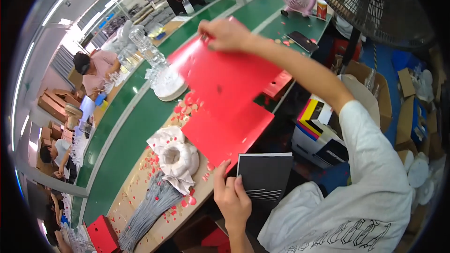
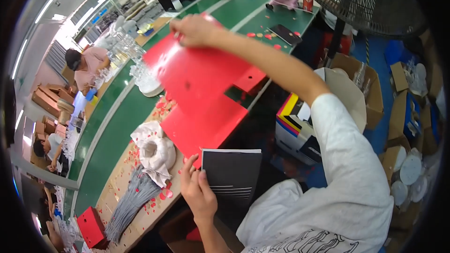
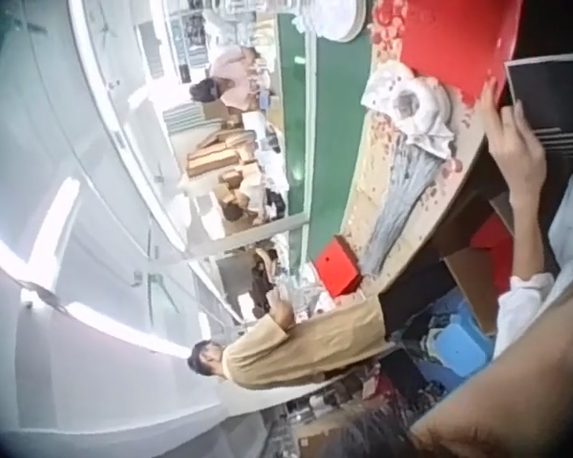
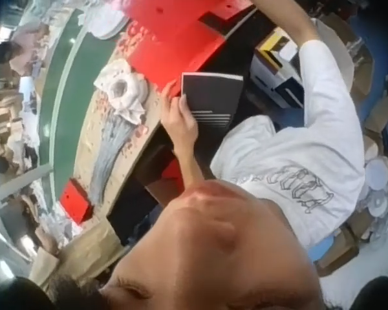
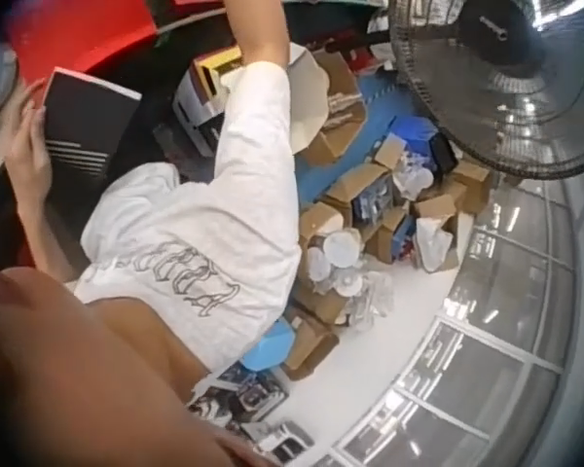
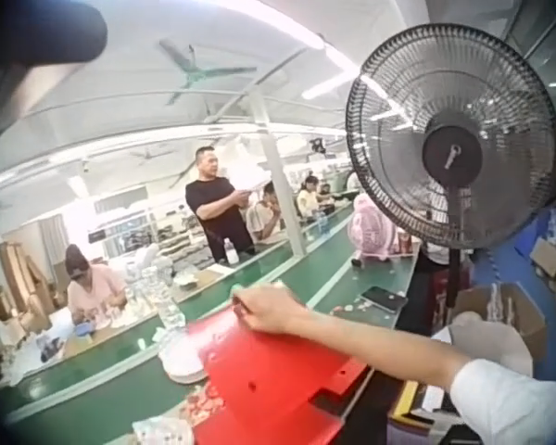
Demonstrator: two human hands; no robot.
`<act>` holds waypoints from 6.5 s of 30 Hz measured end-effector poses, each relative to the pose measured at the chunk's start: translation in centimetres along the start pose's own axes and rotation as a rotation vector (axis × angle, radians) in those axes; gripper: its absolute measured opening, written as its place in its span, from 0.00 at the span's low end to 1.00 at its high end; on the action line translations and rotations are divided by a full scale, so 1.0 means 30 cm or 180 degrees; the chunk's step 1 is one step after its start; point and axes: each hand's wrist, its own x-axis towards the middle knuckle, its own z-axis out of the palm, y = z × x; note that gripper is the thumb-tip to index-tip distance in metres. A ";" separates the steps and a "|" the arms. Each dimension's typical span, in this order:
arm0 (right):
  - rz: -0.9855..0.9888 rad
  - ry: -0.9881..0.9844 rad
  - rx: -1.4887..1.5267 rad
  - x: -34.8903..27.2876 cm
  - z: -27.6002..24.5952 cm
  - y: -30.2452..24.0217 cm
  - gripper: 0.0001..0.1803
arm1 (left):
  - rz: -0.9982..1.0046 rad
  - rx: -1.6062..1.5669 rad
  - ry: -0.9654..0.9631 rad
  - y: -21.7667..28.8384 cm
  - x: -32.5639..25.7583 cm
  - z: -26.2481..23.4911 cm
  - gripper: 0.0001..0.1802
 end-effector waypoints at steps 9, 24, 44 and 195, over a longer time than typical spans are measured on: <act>0.1738 -0.1459 0.0202 -0.320 0.004 0.480 0.20 | -0.0358 -0.0959 -0.0158 -0.019 0.037 0.017 0.13; 0.1702 -0.1759 -0.0076 -0.341 0.218 0.506 0.17 | -0.0560 -0.1096 -0.0317 -0.024 0.054 0.033 0.14; -0.1621 -0.1727 0.1975 -0.544 -0.095 -0.580 0.13 | -0.1930 -0.1427 -0.0294 -0.110 0.114 0.009 0.22; -0.1122 -0.0098 -0.0286 -0.132 0.124 -0.284 0.15 | 0.0060 0.0450 0.0172 -0.075 -0.042 0.113 0.09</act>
